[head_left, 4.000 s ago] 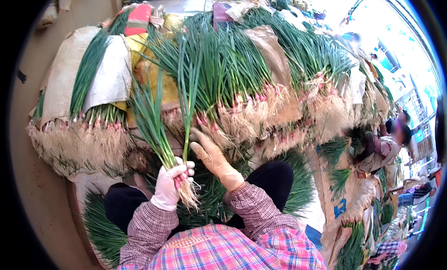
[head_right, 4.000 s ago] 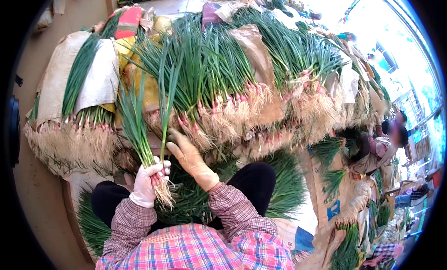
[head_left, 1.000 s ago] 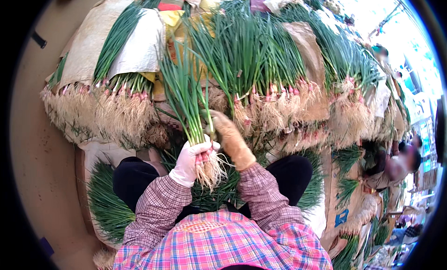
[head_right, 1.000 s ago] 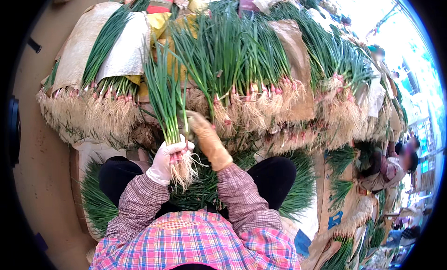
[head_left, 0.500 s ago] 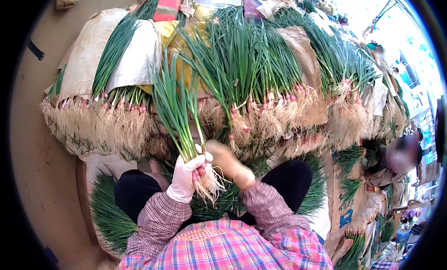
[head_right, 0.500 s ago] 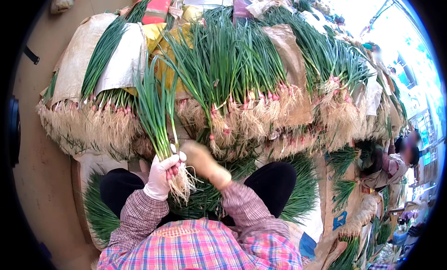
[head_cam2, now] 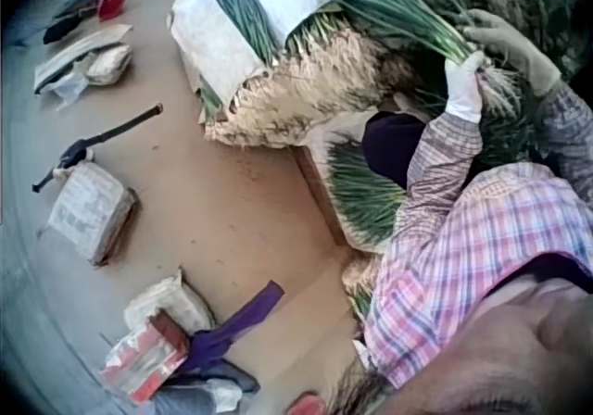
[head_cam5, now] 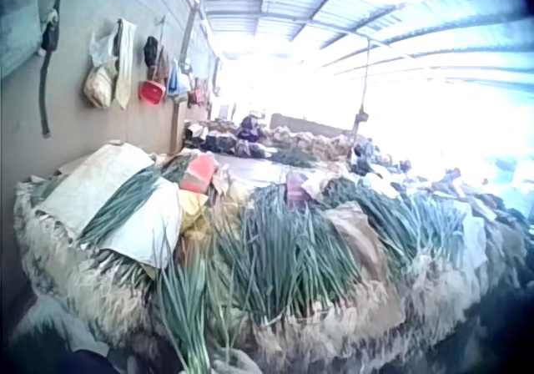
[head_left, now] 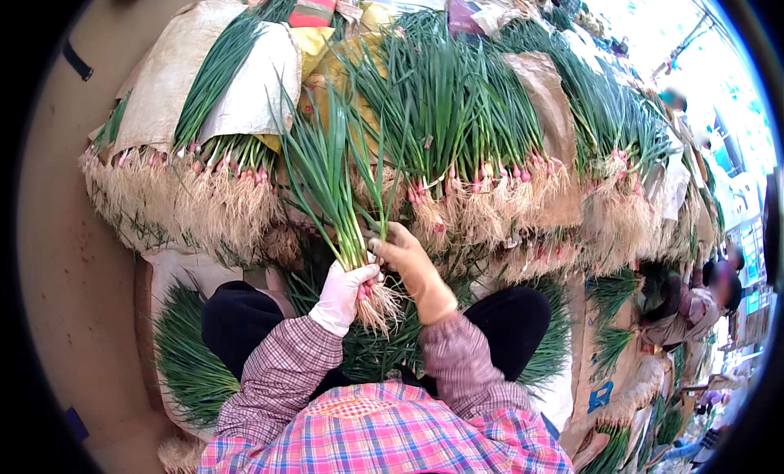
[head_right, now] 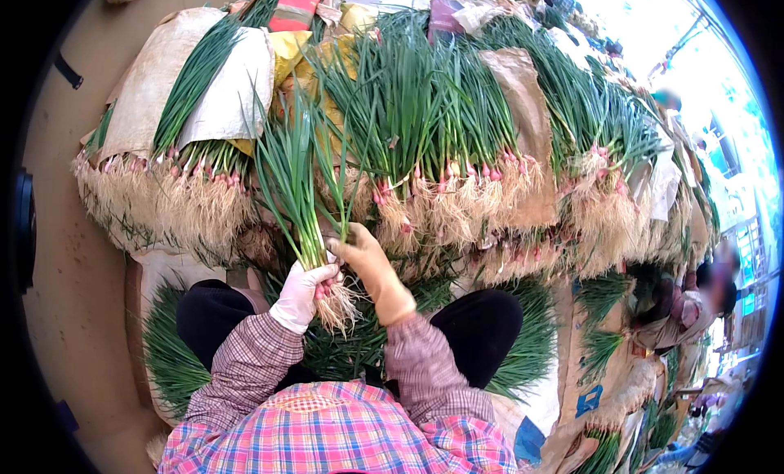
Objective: The person gathers individual stalks of green onions from a pile on the floor and bunches them together into a large organized cluster by hand.
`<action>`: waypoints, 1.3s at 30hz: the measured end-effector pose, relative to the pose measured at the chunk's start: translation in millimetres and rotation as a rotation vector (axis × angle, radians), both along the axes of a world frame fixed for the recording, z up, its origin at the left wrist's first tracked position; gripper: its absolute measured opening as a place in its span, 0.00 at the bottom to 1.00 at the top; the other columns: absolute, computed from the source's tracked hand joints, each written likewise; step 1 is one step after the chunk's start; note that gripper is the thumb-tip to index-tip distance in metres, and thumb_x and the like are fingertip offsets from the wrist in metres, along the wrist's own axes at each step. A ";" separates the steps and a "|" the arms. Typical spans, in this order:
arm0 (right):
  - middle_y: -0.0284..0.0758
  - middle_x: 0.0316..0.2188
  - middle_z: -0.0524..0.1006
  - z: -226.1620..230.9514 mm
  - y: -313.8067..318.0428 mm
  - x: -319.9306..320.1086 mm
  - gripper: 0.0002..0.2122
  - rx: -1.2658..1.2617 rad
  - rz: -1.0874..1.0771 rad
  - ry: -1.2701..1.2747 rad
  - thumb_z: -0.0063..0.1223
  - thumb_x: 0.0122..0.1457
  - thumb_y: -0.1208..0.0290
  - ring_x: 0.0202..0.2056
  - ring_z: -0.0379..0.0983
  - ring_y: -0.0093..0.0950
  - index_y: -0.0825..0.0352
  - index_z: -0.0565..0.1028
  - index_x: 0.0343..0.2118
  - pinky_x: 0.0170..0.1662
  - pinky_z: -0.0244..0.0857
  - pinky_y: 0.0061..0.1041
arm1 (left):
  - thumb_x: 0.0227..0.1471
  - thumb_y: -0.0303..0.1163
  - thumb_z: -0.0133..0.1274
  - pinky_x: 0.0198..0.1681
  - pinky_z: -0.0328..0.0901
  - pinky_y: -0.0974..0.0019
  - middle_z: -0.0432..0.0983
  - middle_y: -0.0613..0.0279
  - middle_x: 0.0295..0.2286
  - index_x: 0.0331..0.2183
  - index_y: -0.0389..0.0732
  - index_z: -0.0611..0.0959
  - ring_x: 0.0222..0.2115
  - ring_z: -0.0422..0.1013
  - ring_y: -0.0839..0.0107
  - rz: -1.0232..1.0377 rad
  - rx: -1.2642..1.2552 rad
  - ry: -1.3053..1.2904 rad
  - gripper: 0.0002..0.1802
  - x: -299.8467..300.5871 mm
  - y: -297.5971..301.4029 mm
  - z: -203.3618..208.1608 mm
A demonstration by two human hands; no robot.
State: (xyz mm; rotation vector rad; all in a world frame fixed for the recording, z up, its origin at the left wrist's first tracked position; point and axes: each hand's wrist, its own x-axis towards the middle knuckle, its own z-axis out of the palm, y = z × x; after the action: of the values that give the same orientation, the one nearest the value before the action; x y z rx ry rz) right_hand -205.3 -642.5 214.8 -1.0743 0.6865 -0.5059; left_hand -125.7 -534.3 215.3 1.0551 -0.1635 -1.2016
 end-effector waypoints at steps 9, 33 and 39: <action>0.27 0.28 0.74 -12.6 1.7 0.5 0.12 0.400 -0.107 -0.297 0.49 0.57 0.71 0.18 0.60 0.10 0.69 0.69 0.43 0.20 0.60 0.10 | 0.45 0.23 0.52 0.18 0.61 0.83 0.74 0.62 0.19 0.31 0.32 0.77 0.17 0.68 0.81 -0.061 0.006 0.072 0.07 -0.8 5.7 -4.4; 0.35 0.23 0.72 4.7 -82.2 16.4 0.05 -1.315 -0.238 0.522 0.53 0.52 0.70 0.24 0.71 0.29 0.65 0.72 0.27 0.26 0.64 0.27 | 0.50 0.26 0.51 0.28 0.66 0.69 0.71 0.62 0.24 0.45 0.36 0.69 0.21 0.67 0.75 0.121 -0.413 0.265 0.20 15.1 10.1 14.6; 0.34 0.22 0.73 9.2 -103.5 7.0 0.05 -1.243 -0.359 0.722 0.52 0.53 0.70 0.23 0.70 0.26 0.66 0.73 0.27 0.28 0.64 0.26 | 0.50 0.25 0.50 0.29 0.66 0.71 0.70 0.61 0.26 0.44 0.36 0.70 0.25 0.68 0.73 0.071 -0.347 0.308 0.17 11.8 2.7 15.5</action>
State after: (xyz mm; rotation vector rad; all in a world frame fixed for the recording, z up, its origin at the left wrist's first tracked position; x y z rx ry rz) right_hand -198.3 -746.1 223.9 -2.3850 1.2581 -0.9063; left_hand -113.9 -531.7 230.9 0.5619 -0.0889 -1.2042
